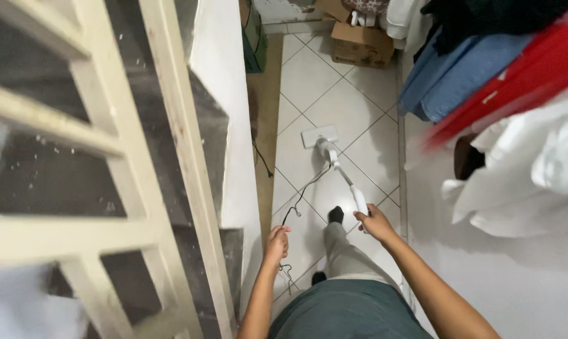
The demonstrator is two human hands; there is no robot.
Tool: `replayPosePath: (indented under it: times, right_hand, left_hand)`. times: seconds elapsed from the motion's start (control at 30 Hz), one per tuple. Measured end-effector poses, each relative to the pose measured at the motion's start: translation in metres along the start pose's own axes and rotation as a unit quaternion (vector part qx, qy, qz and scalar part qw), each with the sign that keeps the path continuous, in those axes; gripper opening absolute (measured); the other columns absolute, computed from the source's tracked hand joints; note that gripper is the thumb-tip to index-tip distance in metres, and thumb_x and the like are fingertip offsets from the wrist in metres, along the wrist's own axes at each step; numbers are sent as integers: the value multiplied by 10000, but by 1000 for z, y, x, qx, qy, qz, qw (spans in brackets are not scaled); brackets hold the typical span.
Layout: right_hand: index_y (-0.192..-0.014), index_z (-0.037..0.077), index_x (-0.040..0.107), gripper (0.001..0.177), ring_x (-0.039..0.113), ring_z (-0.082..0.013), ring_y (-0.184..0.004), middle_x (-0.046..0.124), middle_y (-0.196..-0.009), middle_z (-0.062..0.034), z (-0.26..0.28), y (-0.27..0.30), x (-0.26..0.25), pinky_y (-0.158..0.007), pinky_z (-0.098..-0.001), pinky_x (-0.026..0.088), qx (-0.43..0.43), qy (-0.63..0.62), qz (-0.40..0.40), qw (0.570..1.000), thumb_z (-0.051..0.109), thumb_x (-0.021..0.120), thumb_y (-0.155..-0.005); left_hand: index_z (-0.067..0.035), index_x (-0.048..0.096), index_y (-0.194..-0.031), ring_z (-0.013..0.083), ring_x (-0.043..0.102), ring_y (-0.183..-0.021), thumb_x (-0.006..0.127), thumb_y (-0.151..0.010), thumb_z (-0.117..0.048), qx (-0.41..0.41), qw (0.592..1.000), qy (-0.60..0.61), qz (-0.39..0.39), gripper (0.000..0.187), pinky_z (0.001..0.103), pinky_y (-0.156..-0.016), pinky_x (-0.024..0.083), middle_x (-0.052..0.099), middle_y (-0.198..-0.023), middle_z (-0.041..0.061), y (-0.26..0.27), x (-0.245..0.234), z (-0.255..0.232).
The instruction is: The person uses a vacuum cleaner to clean the tile floor of a hallway and a bedroom, moving through doorway and around a bed while managing the power cord.
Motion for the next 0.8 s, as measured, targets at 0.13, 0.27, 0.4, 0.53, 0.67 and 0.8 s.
replayPosePath:
  times: [0.13, 0.27, 0.4, 0.53, 0.67, 0.8]
  right_hand:
    - [-1010, -12, 635, 319, 600, -179, -552, 656, -800, -97, -25, 75, -18, -510, -348, 471, -3, -17, -49, 999, 298, 632, -931]
    - [-935, 9, 613, 317, 509, -195, -504, 583, -708, -78, -42, 131, -41, -450, -370, 408, 12, -35, -87, 996, 325, 644, -942]
    - [-902, -1, 691, 487, 531, -214, -542, 596, -664, -99, -34, 172, -64, -524, -372, 408, 2, 52, -123, 991, 484, 666, -936]
    - [-1017, 80, 772, 524, 658, -240, -666, 712, -724, -118, -12, 192, -81, -644, -397, 500, -42, 169, -171, 970, 565, 668, -848]
    - [-1032, 63, 771, 540, 669, -286, -713, 721, -768, -141, -13, 172, -86, -687, -414, 509, -46, 195, -162, 966, 570, 636, -909]
    - [-999, 65, 730, 504, 604, -218, -616, 659, -707, -93, -25, 128, -77, -589, -372, 472, -22, 154, -130, 979, 555, 634, -924]
  left_hand:
    - [-104, 632, -994, 38, 270, -427, 549, -993, -259, -4, 1000, -17, -8, 176, 236, -374, 192, 337, -588, -73, 40, -28, 50]
    - [-110, 629, -993, 55, 281, -415, 530, -997, -286, -5, 1000, 4, 4, 203, 255, -368, 222, 342, -574, -60, 67, -38, 84]
    - [-111, 621, -992, 57, 257, -416, 523, -996, -277, -29, 999, -17, 7, 193, 255, -369, 192, 330, -570, -59, 92, -36, 89]
    - [-90, 632, -997, 46, 264, -425, 511, -1017, -257, -3, 1000, -14, 16, 206, 246, -375, 181, 324, -573, -62, 99, -25, 79]
    - [-83, 627, -997, 46, 275, -430, 504, -1012, -229, -10, 999, 15, 30, 191, 246, -377, 176, 329, -575, -65, 94, -10, 77]
    - [-89, 630, -979, 44, 247, -421, 539, -1001, -238, -35, 999, 6, 28, 175, 249, -372, 163, 324, -569, -70, 88, 2, 76]
Point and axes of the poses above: each hand's wrist, its own y-axis away from the middle knuckle, its own x-axis out of the palm, z = x × y, the point moved 8 cm from there along -y, towards the middle knuckle
